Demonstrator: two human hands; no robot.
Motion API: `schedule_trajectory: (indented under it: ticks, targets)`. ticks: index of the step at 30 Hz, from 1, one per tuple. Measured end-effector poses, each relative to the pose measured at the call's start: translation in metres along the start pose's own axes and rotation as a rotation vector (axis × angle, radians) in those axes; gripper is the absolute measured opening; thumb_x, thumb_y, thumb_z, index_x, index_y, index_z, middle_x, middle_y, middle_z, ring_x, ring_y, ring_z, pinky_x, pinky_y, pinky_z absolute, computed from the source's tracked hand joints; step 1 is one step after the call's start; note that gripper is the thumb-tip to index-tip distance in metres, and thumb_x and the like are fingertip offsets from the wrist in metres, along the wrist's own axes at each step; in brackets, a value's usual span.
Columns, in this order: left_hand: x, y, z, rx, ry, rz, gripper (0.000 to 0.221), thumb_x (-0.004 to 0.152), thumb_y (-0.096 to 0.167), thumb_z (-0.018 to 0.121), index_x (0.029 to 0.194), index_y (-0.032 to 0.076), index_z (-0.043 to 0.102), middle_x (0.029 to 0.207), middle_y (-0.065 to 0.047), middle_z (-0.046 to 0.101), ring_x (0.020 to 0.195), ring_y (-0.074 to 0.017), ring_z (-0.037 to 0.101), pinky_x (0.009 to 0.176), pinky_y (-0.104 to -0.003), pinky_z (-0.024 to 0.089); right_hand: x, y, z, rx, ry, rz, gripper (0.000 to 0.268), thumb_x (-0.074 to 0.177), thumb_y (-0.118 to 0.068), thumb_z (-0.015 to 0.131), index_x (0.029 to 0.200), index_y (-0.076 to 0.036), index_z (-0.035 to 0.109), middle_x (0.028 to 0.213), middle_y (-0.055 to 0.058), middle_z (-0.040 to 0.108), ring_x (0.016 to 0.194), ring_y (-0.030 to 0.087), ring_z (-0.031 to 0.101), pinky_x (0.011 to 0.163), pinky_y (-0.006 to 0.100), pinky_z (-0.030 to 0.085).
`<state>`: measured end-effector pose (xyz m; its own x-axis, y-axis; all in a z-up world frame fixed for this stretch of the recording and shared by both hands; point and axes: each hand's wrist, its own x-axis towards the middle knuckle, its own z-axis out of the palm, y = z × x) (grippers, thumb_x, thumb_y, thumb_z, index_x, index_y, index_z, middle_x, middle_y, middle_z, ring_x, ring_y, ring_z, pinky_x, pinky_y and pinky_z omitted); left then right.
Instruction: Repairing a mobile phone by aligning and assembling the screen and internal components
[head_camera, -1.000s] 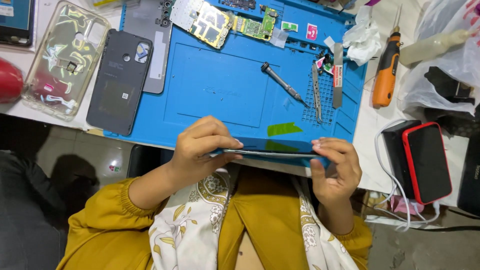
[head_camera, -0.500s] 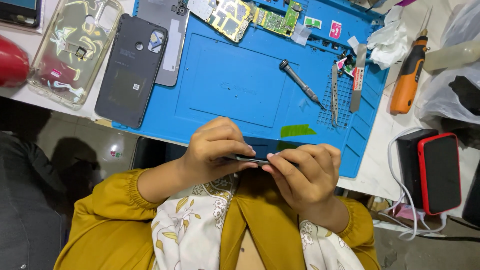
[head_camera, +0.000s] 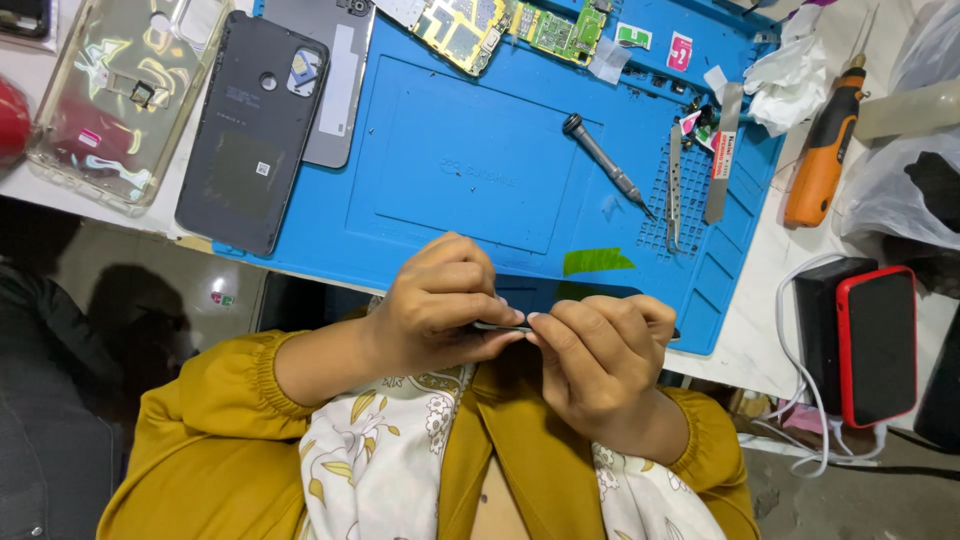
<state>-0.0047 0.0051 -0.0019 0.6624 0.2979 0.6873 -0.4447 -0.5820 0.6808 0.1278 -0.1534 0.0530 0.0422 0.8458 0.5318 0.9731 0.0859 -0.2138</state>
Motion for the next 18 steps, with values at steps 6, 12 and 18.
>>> schedule_trajectory:
  ticks: [6, 12, 18]
  targets:
    - [0.004, 0.001, 0.001, -0.047, 0.001, 0.005, 0.015, 0.093, 0.017, 0.075, 0.086, 0.005, 0.068, 0.075, -0.004, 0.053, 0.077, -0.0253, 0.058, 0.069, -0.038, 0.043, -0.002, -0.004, 0.000, -0.011, -0.025, 0.023, 0.014, 0.097, -0.006, 0.060, 0.089, -0.007, 0.072, 0.091, 0.006, 0.070, 0.078, 0.024, 0.062, 0.086, 0.041, 0.035]
    - [0.001, -0.001, 0.003, -0.068, -0.001, 0.000, 0.015, 0.093, 0.017, 0.075, 0.087, 0.005, 0.067, 0.075, -0.005, 0.053, 0.077, -0.0263, 0.058, 0.071, -0.039, 0.045, 0.003, -0.006, -0.003, 0.016, -0.026, 0.060, 0.014, 0.099, -0.008, 0.063, 0.087, -0.007, 0.071, 0.089, 0.006, 0.070, 0.077, 0.024, 0.062, 0.086, 0.041, 0.035]
    - [-0.001, 0.000, 0.003, -0.073, 0.023, -0.024, 0.015, 0.094, 0.019, 0.075, 0.091, 0.005, 0.069, 0.078, -0.006, 0.054, 0.075, -0.0245, 0.058, 0.071, -0.038, 0.042, -0.008, 0.004, -0.021, -0.044, -0.127, 0.101, 0.030, 0.098, -0.036, 0.069, 0.110, -0.009, 0.076, 0.103, 0.006, 0.069, 0.091, 0.027, 0.065, 0.087, 0.042, 0.043]
